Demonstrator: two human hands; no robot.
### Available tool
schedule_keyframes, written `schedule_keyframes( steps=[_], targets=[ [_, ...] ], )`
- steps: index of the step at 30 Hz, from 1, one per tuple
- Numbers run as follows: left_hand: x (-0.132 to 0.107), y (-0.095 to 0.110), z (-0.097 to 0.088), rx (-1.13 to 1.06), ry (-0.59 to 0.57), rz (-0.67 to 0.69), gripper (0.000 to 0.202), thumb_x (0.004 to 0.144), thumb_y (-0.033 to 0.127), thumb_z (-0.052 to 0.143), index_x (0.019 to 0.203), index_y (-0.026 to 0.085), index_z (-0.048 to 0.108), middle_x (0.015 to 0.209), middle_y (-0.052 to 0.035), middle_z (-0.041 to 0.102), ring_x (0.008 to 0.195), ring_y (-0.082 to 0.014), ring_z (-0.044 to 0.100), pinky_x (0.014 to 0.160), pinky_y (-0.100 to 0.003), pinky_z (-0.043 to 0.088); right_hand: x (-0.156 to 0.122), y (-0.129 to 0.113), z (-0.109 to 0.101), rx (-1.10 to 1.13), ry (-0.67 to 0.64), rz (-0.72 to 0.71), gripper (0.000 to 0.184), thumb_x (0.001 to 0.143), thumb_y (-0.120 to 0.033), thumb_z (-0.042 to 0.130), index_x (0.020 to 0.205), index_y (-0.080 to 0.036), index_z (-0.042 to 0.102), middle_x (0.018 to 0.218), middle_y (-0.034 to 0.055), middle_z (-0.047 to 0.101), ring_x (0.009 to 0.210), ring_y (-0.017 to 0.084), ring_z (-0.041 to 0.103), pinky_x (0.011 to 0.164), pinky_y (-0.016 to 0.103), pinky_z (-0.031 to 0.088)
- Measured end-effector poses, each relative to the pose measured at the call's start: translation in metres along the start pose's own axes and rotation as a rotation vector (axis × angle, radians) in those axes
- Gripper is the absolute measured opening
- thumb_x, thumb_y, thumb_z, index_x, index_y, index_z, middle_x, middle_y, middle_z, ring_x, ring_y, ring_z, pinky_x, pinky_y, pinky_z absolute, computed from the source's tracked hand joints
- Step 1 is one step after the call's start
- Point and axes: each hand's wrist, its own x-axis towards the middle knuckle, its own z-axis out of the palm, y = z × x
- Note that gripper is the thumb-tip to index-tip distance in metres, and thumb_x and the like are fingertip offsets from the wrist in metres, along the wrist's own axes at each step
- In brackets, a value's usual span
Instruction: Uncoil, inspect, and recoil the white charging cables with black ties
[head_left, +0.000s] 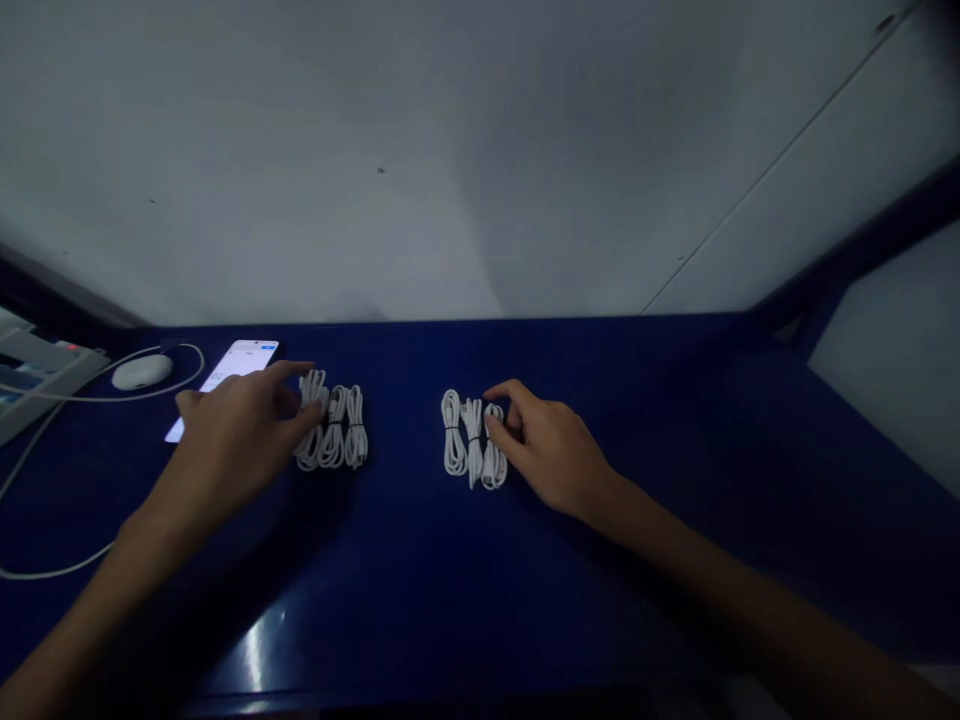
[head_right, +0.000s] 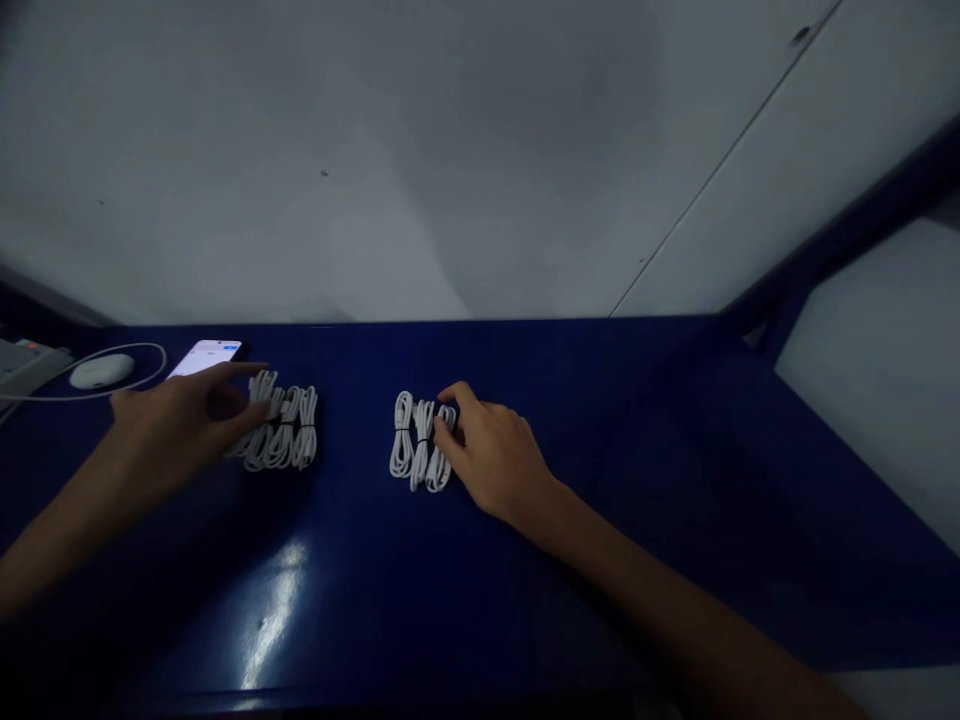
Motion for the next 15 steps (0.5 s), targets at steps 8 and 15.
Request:
schedule_keyframes(
  steps=[8,15],
  targets=[
    [-0.002,0.000,0.007,0.014,-0.028,-0.012,0.037,0.101,0.034,0.066,0.137,0.026,0.070,0.096,-0.0049,0.083,0.103,-0.0407,0.077,0.102,-0.070,0.045,0.001,0.000,0.002,-0.013,0.003,0.007,0.029,0.110,-0.035,0.052,0.130,-0.020,0.067,0.076,0.0001,0.071,0.066,0.019,0.067,0.066,0.036,0.046],
    [-0.009,0.012,0.003,0.064,0.074,0.037,0.050,0.108,0.046,0.059,0.152,0.021,0.060,0.107,-0.0106,0.081,0.116,-0.0446,0.071,0.105,-0.074,0.042,0.000,-0.002,0.001,-0.017,-0.003,0.002,0.030,0.111,-0.035,0.051,0.132,-0.018,0.066,0.074,-0.0001,0.071,0.066,0.019,0.067,0.068,0.036,0.048]
  ],
)
